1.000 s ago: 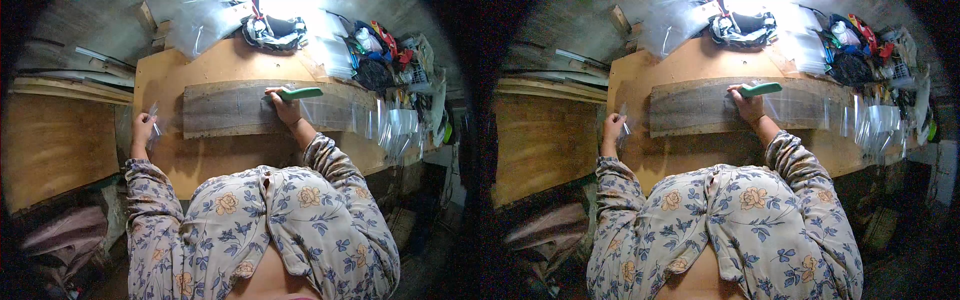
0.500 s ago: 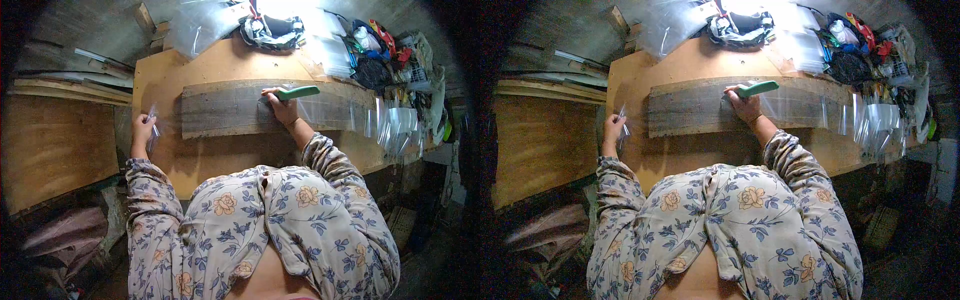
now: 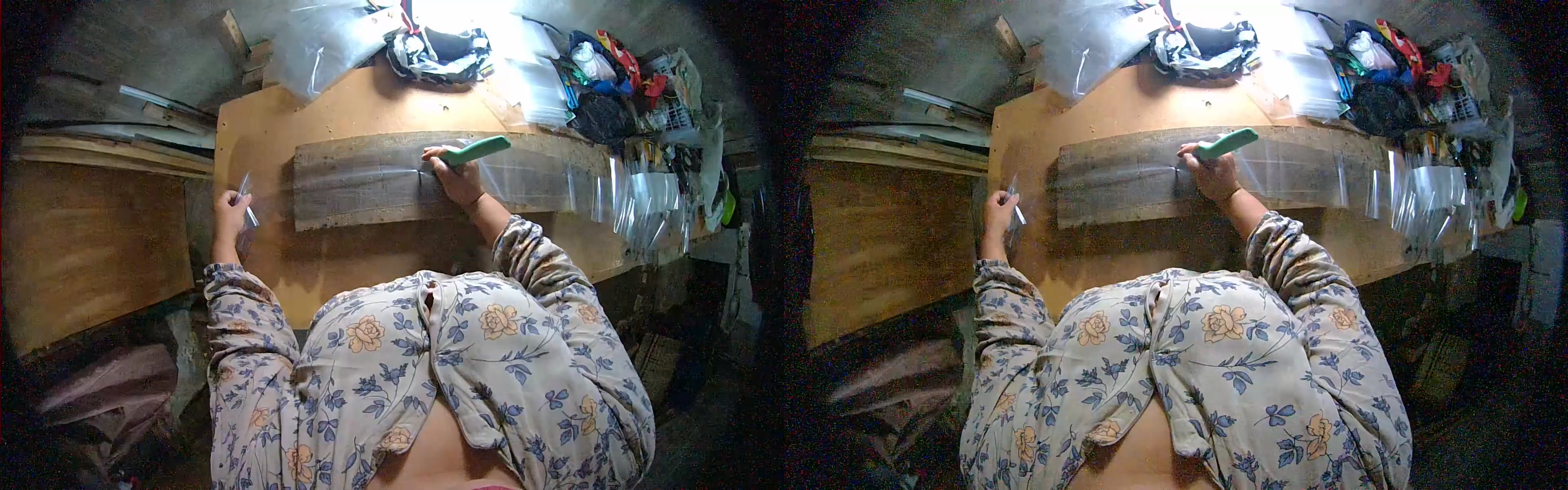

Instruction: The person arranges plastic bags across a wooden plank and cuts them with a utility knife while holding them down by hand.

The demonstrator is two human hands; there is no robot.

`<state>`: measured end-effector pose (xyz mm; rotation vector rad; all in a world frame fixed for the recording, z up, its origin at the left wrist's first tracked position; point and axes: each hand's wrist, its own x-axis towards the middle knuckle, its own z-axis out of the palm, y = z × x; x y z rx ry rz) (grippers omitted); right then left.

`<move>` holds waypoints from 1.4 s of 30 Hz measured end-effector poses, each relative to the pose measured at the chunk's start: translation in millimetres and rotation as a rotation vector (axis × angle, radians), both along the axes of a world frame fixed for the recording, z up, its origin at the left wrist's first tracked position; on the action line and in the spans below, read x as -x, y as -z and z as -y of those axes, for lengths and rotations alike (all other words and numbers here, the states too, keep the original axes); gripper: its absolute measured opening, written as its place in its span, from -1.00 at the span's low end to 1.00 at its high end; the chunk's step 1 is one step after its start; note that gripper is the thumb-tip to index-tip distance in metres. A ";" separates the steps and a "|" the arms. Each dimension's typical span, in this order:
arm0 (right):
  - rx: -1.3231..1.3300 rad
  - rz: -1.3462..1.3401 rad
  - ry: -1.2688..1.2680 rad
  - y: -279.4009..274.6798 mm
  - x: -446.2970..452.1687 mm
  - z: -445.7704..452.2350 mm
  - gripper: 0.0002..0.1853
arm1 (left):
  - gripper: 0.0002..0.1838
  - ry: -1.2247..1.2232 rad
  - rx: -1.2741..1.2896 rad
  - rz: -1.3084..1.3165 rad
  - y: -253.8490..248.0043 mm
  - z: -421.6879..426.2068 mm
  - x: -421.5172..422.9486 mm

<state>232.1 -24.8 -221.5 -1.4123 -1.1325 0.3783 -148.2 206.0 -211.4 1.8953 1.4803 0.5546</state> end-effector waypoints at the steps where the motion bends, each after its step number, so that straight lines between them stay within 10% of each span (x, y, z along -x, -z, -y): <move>1: -0.007 0.007 -0.001 -5.4 -2.0 -0.7 -0.89 | -0.78 -0.001 -0.007 0.007 1.5 -6.9 5.1; 10: 0.037 0.012 0.062 -1.8 20.4 -7.5 -0.87 | -0.75 -0.244 -0.305 -0.625 -29.1 12.6 3.9; 13: 0.040 0.009 0.053 -26.0 24.7 -4.7 -0.87 | -0.63 0.196 -0.912 -0.088 10.2 21.1 -64.2; 15: 0.073 -0.060 0.045 -30.7 25.3 -5.7 -0.87 | -0.53 0.524 -0.442 0.039 -20.3 74.4 -129.3; 20: 0.044 0.008 0.073 -27.9 11.6 -1.0 -0.88 | -0.44 0.651 -0.408 -0.488 -23.5 121.0 -181.1; 42: 0.088 -0.108 0.041 -23.1 -0.2 6.2 -0.89 | -0.41 0.688 -0.399 -0.508 -24.5 122.0 -182.7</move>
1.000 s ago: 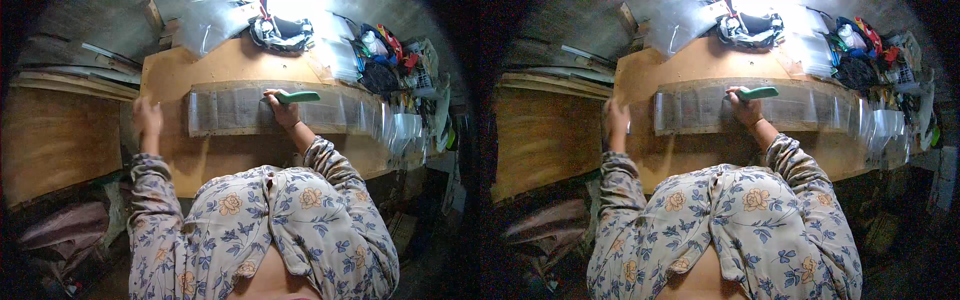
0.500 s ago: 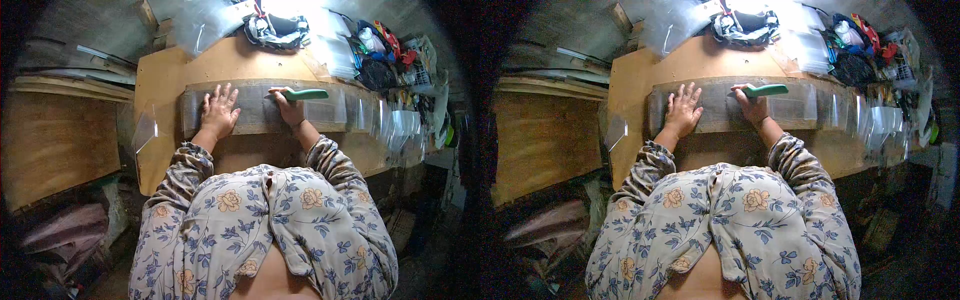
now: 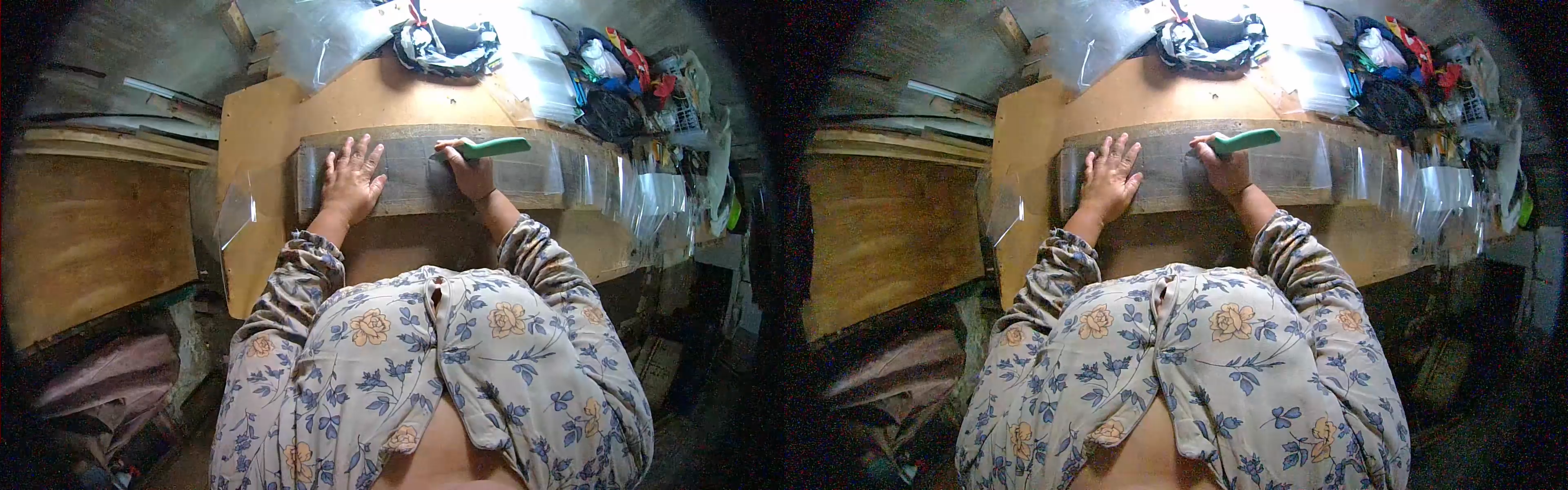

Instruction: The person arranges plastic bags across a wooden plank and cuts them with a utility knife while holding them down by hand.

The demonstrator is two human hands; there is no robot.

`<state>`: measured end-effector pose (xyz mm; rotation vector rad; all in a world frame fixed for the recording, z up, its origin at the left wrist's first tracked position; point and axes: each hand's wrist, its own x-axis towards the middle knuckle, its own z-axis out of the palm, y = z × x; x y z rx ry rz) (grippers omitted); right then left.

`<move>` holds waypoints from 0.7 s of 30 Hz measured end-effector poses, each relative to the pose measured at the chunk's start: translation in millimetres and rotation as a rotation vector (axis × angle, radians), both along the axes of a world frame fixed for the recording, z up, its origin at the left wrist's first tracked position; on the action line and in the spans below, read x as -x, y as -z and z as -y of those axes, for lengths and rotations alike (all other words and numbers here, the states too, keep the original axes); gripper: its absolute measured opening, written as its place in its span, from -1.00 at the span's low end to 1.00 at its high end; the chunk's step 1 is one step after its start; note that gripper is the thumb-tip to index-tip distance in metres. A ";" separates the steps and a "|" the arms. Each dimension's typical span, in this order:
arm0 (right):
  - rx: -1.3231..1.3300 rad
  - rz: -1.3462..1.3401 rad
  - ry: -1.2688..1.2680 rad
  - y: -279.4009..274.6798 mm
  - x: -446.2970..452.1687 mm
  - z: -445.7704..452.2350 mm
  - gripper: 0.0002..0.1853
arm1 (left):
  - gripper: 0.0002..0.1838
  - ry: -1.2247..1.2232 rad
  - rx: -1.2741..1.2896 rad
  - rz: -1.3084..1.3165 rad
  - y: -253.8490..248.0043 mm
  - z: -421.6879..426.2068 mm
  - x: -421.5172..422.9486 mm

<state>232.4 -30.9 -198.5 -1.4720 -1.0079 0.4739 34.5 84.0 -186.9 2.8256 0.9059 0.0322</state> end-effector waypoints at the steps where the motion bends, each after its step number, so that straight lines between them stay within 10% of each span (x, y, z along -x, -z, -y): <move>1: 0.018 0.055 0.004 -0.4 -1.5 0.1 -0.90 | -0.41 0.002 0.001 0.001 -1.2 0.1 -0.6; 21: 0.085 0.017 -0.037 -4.5 -3.6 -0.3 -0.89 | -0.42 -0.041 0.000 -0.077 0.0 -5.3 8.0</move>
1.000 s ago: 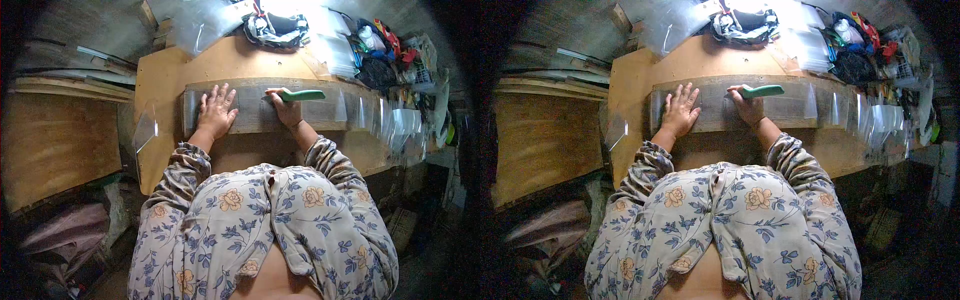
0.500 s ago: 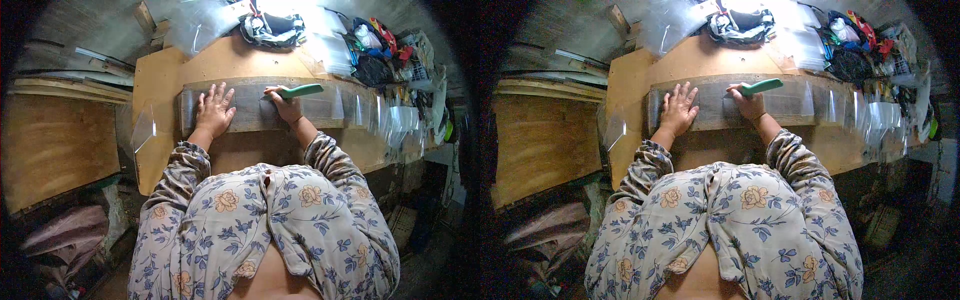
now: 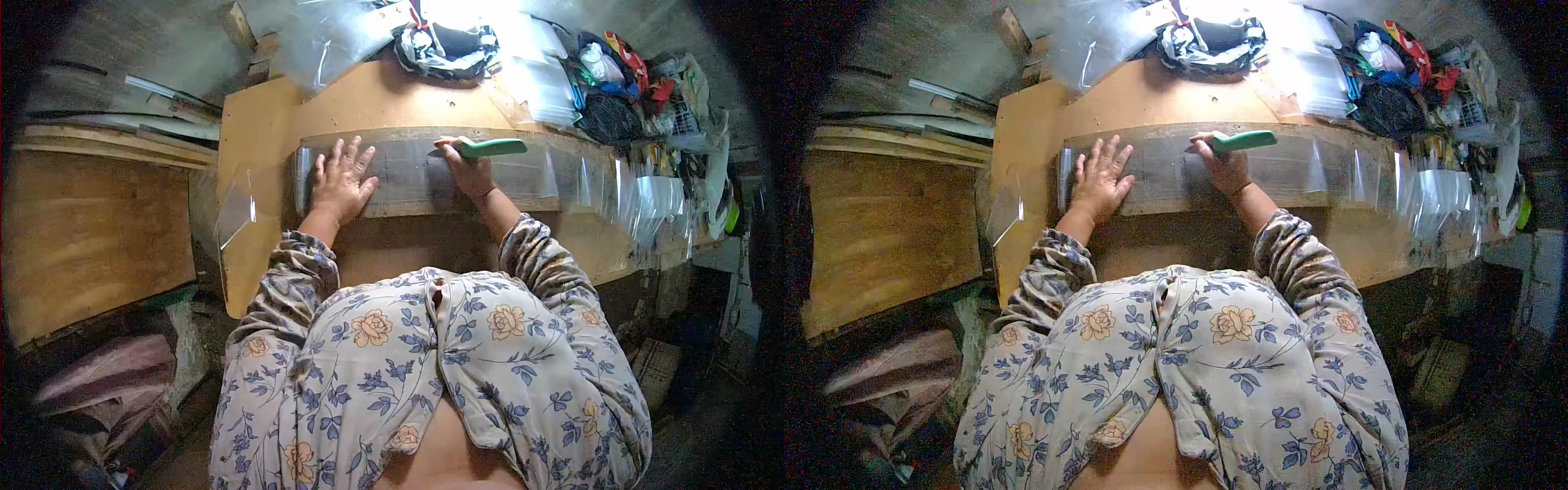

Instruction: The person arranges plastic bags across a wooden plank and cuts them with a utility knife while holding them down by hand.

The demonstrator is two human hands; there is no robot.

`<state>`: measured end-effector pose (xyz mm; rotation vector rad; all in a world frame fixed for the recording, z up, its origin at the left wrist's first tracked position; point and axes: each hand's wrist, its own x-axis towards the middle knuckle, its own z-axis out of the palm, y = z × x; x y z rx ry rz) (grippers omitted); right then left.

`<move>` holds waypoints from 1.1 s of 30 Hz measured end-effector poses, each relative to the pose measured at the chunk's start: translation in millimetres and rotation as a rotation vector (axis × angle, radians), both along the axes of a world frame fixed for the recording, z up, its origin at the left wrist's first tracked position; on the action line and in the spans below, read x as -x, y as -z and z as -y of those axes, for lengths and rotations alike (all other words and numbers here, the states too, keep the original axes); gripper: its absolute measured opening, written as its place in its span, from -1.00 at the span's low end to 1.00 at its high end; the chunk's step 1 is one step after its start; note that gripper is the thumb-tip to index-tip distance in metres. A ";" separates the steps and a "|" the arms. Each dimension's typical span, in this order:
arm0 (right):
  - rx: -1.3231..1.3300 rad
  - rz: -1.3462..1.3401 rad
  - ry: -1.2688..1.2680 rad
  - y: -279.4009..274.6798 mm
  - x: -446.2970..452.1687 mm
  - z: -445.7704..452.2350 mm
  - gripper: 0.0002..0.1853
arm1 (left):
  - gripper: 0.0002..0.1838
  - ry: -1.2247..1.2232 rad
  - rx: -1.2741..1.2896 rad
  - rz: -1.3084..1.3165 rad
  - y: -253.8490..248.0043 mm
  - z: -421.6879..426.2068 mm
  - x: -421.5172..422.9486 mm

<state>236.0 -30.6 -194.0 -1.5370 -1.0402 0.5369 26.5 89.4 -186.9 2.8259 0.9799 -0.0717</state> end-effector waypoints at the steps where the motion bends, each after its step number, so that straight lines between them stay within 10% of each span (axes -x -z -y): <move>1: -0.004 0.019 -0.011 4.7 2.1 -0.3 -0.88 | -0.42 -0.004 -0.004 0.005 5.1 -2.0 4.6; 33: -0.131 0.081 0.042 29.3 9.4 -9.1 -0.89 | -0.39 -0.056 -0.031 0.143 38.7 -31.0 49.2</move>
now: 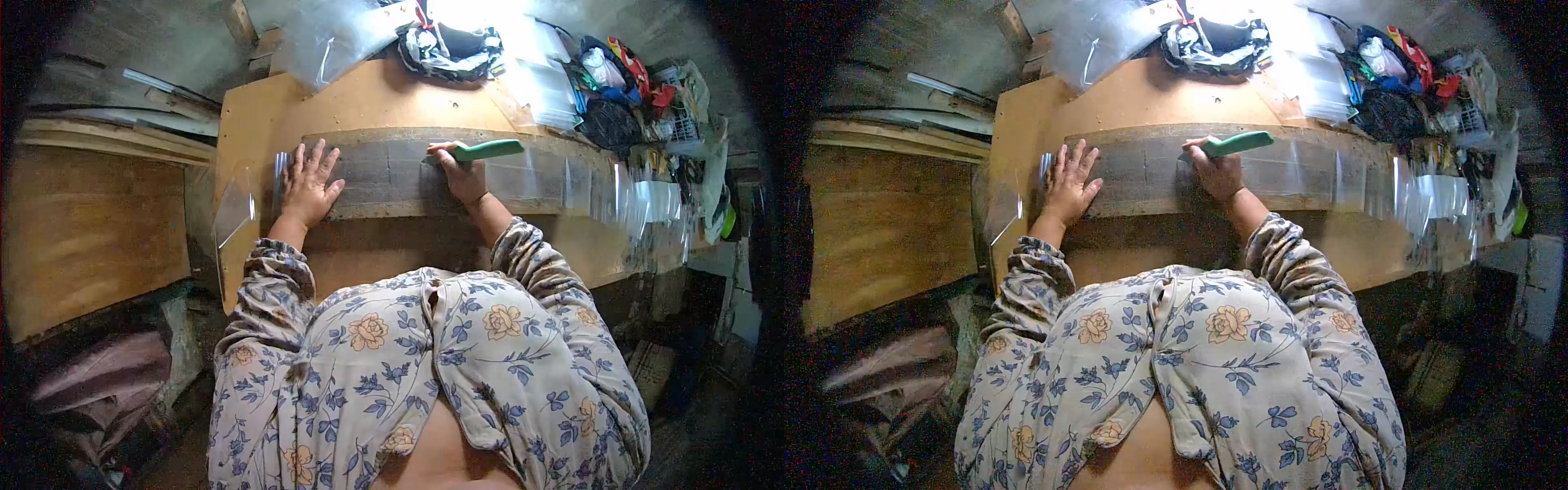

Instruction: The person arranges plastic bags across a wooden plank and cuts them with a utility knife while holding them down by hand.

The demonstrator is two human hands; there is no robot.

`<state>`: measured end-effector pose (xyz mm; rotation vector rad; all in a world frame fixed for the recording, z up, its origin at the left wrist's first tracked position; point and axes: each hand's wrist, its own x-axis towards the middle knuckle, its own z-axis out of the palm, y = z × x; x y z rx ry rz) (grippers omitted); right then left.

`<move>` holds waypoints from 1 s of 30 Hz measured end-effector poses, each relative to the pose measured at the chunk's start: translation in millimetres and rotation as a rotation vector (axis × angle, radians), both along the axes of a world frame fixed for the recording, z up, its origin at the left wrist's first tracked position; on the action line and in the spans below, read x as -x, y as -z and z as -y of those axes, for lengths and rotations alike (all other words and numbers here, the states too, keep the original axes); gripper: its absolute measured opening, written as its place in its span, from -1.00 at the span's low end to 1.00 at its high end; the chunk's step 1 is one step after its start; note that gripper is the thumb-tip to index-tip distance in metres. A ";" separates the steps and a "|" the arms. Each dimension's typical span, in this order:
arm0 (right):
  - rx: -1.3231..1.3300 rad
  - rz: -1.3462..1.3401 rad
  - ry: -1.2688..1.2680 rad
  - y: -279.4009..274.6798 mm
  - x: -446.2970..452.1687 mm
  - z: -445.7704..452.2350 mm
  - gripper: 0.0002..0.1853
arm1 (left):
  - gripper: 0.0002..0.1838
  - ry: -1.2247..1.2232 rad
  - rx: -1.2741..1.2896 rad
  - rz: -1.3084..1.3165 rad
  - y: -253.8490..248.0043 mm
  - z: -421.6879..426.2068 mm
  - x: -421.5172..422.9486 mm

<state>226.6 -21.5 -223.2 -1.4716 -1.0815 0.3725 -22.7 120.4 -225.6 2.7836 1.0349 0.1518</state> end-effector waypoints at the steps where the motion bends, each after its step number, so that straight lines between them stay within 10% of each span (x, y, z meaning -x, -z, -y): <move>1: -0.013 0.030 -0.017 1.7 -4.0 1.8 -0.89 | -0.39 0.003 -0.010 0.003 -1.6 1.1 0.1; 30: -0.019 0.028 0.002 22.6 11.3 -9.2 -0.87 | -0.37 -0.103 -0.036 0.069 36.2 -24.9 49.0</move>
